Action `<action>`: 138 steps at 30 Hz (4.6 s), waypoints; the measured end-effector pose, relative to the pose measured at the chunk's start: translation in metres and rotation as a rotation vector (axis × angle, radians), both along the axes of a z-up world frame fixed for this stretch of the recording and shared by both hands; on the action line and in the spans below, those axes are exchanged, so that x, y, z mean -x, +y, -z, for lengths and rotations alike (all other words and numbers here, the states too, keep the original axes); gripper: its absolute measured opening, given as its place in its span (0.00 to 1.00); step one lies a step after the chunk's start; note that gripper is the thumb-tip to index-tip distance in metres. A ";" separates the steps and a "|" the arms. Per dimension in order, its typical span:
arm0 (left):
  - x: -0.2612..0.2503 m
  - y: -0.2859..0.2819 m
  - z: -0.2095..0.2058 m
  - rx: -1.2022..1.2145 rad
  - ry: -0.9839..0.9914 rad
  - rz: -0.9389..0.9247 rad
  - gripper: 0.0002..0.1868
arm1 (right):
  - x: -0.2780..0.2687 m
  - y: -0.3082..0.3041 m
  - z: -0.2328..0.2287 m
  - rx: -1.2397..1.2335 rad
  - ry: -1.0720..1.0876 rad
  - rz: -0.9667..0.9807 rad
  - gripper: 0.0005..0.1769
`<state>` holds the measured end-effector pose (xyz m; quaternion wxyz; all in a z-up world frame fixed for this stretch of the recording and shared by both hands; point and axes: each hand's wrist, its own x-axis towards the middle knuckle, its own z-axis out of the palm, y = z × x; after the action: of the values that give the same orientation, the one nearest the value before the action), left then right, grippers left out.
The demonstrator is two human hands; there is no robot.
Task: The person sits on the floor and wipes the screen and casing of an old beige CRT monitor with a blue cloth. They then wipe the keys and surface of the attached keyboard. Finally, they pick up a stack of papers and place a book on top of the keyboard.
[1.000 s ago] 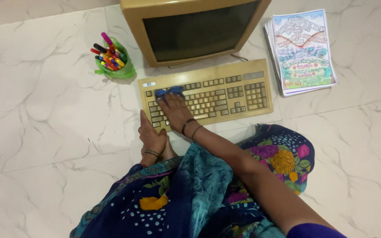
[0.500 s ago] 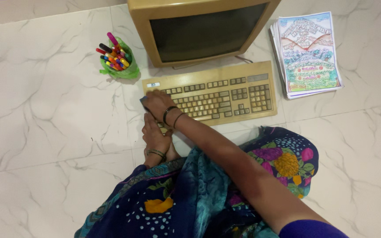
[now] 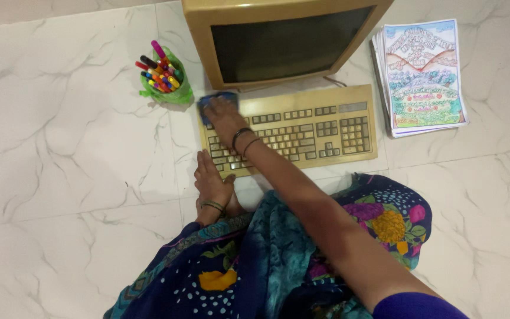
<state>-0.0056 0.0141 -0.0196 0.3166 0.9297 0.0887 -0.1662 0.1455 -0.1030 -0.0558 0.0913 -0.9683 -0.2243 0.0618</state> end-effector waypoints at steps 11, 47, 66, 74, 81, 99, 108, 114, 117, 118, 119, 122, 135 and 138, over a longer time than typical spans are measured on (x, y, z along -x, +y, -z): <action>-0.002 -0.005 -0.001 -0.088 0.066 0.029 0.58 | 0.003 0.008 -0.042 -0.038 0.197 -0.023 0.33; -0.002 -0.005 0.012 -0.156 0.079 0.089 0.60 | 0.108 -0.383 0.018 -0.239 0.044 1.020 0.18; -0.002 -0.003 0.016 -0.134 0.033 0.091 0.61 | 0.179 -0.362 -0.004 -0.101 0.005 1.044 0.16; -0.002 -0.003 0.012 -0.127 0.059 0.084 0.61 | 0.148 -0.325 0.020 0.166 -0.216 0.386 0.45; -0.002 -0.004 0.006 -0.134 0.055 0.090 0.60 | 0.194 -0.263 -0.008 0.137 0.010 0.495 0.31; -0.001 -0.003 0.011 -0.133 0.020 0.097 0.60 | 0.187 -0.250 -0.021 -0.220 -0.216 0.392 0.16; -0.001 0.000 0.016 -0.110 0.019 0.095 0.60 | 0.205 -0.237 -0.026 -0.151 -0.105 0.488 0.11; -0.002 0.000 0.015 -0.095 0.018 0.098 0.61 | 0.192 -0.262 -0.035 -0.162 -0.032 0.760 0.09; -0.001 -0.001 0.014 -0.119 0.045 0.094 0.61 | 0.175 -0.273 -0.034 -0.333 -0.184 0.772 0.15; -0.001 -0.001 0.014 -0.121 0.042 0.095 0.61 | 0.167 -0.276 -0.033 -0.384 -0.235 0.752 0.17; -0.001 -0.001 0.014 -0.122 0.039 0.096 0.61 | 0.162 -0.277 -0.031 -0.434 -0.287 0.732 0.20; -0.001 -0.002 0.013 -0.076 0.010 0.081 0.61 | 0.151 -0.263 -0.026 -0.293 -0.307 0.451 0.33; 0.000 -0.001 0.013 -0.120 0.020 0.084 0.61 | 0.148 -0.212 -0.026 -0.223 -0.218 0.441 0.30; -0.001 -0.002 0.015 -0.106 0.002 0.079 0.61 | 0.146 -0.193 -0.018 -0.262 -0.267 0.391 0.32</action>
<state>-0.0048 0.0118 -0.0345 0.2598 0.9479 0.0608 -0.1744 -0.0006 -0.2955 -0.0381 0.1958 -0.9727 -0.0493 -0.1145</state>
